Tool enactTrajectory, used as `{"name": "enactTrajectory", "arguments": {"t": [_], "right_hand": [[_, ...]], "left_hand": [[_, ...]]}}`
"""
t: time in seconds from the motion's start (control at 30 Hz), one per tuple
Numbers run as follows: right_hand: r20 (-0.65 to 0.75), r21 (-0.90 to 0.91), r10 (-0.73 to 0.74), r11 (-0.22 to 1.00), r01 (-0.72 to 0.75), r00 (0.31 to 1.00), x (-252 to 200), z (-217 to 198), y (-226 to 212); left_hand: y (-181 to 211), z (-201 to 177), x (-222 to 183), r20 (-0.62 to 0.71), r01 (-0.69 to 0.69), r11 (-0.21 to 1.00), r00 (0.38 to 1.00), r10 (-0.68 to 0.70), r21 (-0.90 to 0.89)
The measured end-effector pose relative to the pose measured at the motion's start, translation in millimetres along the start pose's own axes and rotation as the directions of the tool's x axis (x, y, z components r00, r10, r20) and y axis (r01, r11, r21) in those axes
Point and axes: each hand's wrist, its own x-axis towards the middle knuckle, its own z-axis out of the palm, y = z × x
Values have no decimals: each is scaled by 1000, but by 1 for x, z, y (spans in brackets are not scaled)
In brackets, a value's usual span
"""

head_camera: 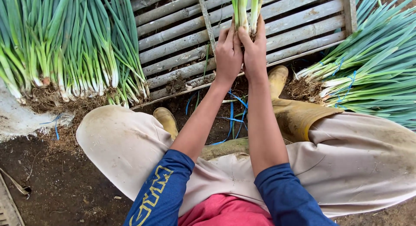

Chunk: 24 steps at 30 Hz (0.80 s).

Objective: Bundling green onions using plastic ties

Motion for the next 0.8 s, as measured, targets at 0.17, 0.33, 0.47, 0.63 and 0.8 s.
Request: {"name": "enactTrajectory", "arguments": {"t": [0.17, 0.33, 0.47, 0.63, 0.8], "right_hand": [[-88, -18, 197, 980, -199, 976, -8, -17, 66], [-202, -1, 416, 905, -425, 887, -42, -34, 139], [-175, -107, 491, 852, -512, 853, -58, -29, 125], [-120, -336, 548, 763, -553, 828, -59, -38, 127], [-158, -646, 495, 603, -468, 855, -70, -78, 166]], "left_hand": [[-85, 22, -24, 183, 145, 984, 970, -162, 101], [-187, 31, -68, 348, 296, 919, 860, -375, 260], [-213, 20, -82, 332, 391, 820, 775, -538, 418], [-199, 4, -77, 336, 387, 782, 744, -578, 488], [-142, -21, -71, 427, 234, 800, 745, -513, 552]]}}
